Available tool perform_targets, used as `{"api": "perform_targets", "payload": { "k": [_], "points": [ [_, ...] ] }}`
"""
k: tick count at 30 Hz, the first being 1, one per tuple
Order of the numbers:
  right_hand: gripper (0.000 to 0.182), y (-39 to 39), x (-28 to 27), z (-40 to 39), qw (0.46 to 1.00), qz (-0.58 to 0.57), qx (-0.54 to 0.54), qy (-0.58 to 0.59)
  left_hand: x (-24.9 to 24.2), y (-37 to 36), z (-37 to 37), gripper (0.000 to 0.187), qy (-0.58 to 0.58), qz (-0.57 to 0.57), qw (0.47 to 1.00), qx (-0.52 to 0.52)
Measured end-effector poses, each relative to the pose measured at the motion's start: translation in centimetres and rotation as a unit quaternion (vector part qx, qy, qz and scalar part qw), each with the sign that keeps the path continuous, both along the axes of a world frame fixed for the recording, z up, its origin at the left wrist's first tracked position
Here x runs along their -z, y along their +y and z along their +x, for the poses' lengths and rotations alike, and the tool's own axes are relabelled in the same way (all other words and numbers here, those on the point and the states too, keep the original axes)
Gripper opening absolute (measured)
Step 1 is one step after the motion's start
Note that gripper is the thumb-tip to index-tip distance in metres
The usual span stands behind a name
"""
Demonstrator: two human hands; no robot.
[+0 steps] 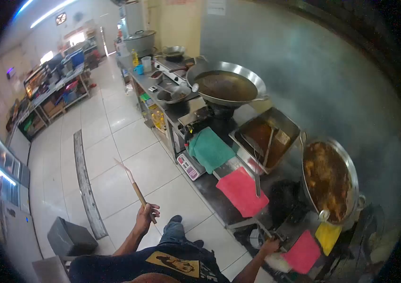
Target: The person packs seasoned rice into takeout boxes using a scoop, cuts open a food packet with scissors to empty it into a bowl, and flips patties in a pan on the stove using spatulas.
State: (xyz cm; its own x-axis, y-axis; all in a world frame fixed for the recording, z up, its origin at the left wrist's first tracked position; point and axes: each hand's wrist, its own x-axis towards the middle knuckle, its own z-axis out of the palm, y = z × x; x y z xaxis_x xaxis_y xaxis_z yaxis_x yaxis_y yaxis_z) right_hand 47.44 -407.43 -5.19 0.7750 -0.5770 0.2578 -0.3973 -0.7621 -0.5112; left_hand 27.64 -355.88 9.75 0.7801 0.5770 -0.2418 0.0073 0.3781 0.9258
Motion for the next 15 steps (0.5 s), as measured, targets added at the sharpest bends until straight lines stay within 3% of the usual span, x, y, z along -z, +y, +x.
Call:
{"api": "perform_targets", "payload": {
  "k": [4,6,9,11,13,15],
  "points": [
    [0.037,-1.6,1.8,-0.2,0.995,0.083,-0.047,-0.038,1.2,0.5,-1.1,0.033,-0.035,-0.041,0.998,-0.029],
    [0.042,-5.4,8.0,1.5,0.942,0.321,-0.058,-0.082,1.0,0.4,-0.7,0.033,-0.031,-0.049,0.997,-0.044],
    [0.045,-4.6,7.7,1.5,0.905,0.396,-0.031,-0.150,0.2,0.6,-0.2,0.035,-0.022,-0.052,0.997,-0.057],
    [0.045,-2.8,5.3,1.2,0.916,0.381,-0.005,-0.125,0.3,0.9,0.1,0.035,-0.021,-0.041,0.998,-0.043],
    [0.062,-2.7,6.4,1.7,0.915,0.349,0.048,-0.194,0.5,1.4,0.4,0.035,-0.025,-0.033,0.998,-0.040],
    [0.063,-3.9,7.1,1.4,0.911,0.374,0.007,-0.176,0.6,1.8,0.6,0.034,-0.028,-0.025,0.999,-0.037]
  ]
}}
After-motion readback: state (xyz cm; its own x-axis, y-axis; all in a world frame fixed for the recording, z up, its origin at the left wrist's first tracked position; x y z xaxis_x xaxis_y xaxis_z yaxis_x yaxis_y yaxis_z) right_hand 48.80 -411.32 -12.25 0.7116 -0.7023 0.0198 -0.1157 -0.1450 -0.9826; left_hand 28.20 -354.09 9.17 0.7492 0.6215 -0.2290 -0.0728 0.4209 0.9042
